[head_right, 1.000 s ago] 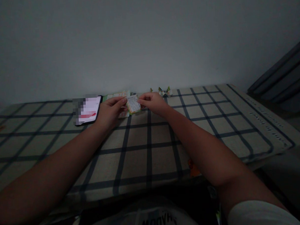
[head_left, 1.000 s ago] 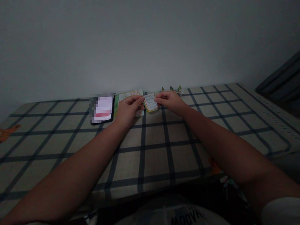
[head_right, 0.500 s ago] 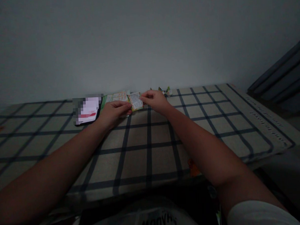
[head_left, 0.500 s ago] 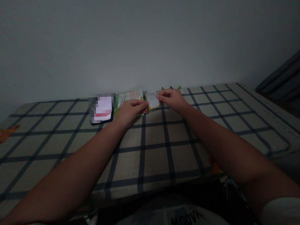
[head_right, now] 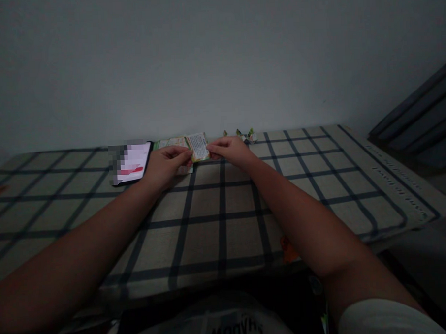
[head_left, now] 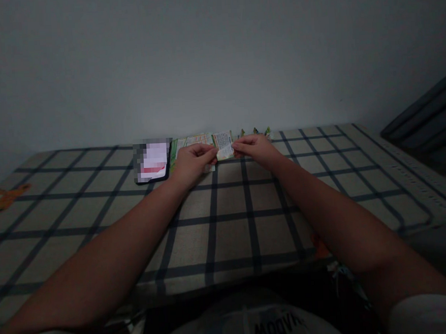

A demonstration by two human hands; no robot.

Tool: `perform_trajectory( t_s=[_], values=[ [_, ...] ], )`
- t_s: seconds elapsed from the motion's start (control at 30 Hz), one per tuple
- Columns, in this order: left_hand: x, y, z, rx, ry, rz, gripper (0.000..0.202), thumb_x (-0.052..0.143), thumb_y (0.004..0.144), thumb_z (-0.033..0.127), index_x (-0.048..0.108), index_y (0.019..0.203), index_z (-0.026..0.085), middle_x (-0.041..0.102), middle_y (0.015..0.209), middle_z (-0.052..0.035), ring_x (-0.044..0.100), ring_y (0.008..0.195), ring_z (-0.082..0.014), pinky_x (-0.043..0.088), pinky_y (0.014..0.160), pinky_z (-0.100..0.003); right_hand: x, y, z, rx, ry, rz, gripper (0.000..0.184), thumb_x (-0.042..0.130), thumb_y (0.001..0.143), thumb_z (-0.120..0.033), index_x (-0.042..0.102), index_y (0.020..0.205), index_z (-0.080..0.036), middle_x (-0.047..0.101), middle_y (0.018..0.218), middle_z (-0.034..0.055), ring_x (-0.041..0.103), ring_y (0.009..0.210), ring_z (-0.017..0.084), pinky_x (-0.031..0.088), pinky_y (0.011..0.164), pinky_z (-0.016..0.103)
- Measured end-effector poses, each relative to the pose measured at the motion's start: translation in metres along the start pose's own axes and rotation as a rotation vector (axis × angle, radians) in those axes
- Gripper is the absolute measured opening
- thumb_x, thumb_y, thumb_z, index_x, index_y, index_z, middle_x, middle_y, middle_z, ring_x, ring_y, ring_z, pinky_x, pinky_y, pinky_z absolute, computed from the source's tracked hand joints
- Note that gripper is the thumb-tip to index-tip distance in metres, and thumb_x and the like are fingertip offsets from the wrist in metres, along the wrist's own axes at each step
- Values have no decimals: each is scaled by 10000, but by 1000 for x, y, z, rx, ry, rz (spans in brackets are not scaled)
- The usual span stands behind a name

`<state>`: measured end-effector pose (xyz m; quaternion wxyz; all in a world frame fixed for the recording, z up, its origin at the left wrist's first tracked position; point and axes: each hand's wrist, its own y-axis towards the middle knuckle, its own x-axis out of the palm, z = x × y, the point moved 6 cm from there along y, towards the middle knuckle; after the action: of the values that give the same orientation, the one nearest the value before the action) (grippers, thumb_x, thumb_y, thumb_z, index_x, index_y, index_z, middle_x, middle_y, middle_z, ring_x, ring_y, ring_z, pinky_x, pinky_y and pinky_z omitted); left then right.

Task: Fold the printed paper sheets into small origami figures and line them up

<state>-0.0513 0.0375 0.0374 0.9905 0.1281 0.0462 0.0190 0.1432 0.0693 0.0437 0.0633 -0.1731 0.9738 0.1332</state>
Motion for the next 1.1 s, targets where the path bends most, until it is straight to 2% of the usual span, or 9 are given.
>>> perform_trajectory(
  t_s=[0.2,0.43,0.57,0.7,0.9,1.0,1.1],
  values=[
    [1,4,-6,-3,12,-8,332,842,659,460,710,768,176,714,669,-21,633,564,-130,497,543,-240,-2,-1,-10,-82,-149,33,290,738,789,-431,728,804,-141,702,722,46,615,671,132,516,669,279],
    [7,2,-13,-155,-140,-93,360,879,610,419,702,787,160,715,697,-37,637,543,-118,540,542,-235,-3,-1,-14,-138,-255,72,264,695,819,-398,740,807,-138,693,722,51,617,686,151,493,667,287],
    [10,-1,-10,-179,-112,-125,364,896,598,406,720,783,146,724,719,-52,634,542,-113,550,561,-243,-6,-1,-16,-155,-284,91,265,697,818,-397,747,799,-137,706,726,56,623,683,150,499,671,289],
    [9,-1,-8,-136,-54,-125,348,889,610,433,727,735,152,711,673,-42,607,525,-103,495,526,-221,-6,-2,-15,-150,-221,102,281,746,784,-417,764,822,-139,719,730,53,629,671,142,521,675,289],
    [1,3,-10,-78,-35,-69,327,865,638,435,727,741,157,694,637,-30,584,511,-106,433,486,-210,-4,-1,-5,-58,56,96,369,797,751,-459,785,947,-147,754,839,66,668,731,138,587,744,310],
    [0,3,-9,-42,-12,-79,330,848,661,451,729,751,156,696,651,-35,587,524,-112,429,487,-213,-2,-1,-2,-21,51,45,357,837,718,-409,784,946,-140,761,865,70,679,757,142,596,777,319],
    [0,3,-9,-36,22,-76,335,837,679,462,728,753,154,690,646,-33,575,519,-105,416,479,-204,-2,-1,-4,-24,-2,46,305,819,738,-379,772,912,-133,755,815,65,672,719,140,592,745,310]
  ],
)
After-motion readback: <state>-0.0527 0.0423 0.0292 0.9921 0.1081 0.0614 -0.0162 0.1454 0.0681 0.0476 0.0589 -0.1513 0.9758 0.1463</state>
